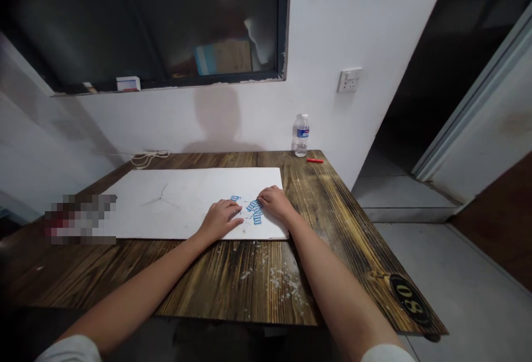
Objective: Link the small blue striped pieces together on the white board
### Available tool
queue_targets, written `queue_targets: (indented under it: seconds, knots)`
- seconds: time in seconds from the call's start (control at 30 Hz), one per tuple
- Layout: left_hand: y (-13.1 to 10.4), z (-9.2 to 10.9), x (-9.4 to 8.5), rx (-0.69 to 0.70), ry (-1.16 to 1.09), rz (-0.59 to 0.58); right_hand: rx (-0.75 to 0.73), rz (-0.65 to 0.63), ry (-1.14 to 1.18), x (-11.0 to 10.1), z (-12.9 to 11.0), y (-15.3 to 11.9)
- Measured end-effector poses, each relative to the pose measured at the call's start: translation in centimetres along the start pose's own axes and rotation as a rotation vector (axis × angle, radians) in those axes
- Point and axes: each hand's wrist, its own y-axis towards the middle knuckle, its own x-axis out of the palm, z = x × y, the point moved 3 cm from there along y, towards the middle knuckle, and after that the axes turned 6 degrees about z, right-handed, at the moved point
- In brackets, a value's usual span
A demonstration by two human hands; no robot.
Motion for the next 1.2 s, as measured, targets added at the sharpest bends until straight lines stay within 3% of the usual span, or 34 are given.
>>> queue_targets:
  seconds: [0.37,0.6,0.77,0.9,1.0,1.2]
  knots:
    - [0.0,-0.8,0.4,-0.102,-0.101,-0.018,-0.032,-0.006,-0.088,0.3,-0.6,-0.2]
    - [0.1,0.6,0.0,0.125,-0.101,-0.031,-0.045,0.011,-0.112,0.2,-0.9,-0.4]
    - [1.5,0.9,-0.1,0.223,-0.045,-0.112,-0.046,0.014,-0.127,0.3,-1.0,-0.3]
    - [2.3,1.1,0.2,0.286,0.026,-0.085,-0.053,0.02,-0.123,0.3,-0.9,-0.2]
    - [2.3,0.7,0.5,0.309,-0.008,-0.054,-0.065,0.02,-0.123,0.3,-0.9,-0.1]
    - [2.4,-1.3,0.2,0.351,-0.209,-0.102,-0.076,-0.017,-0.134,0.1,-0.8,0.0]
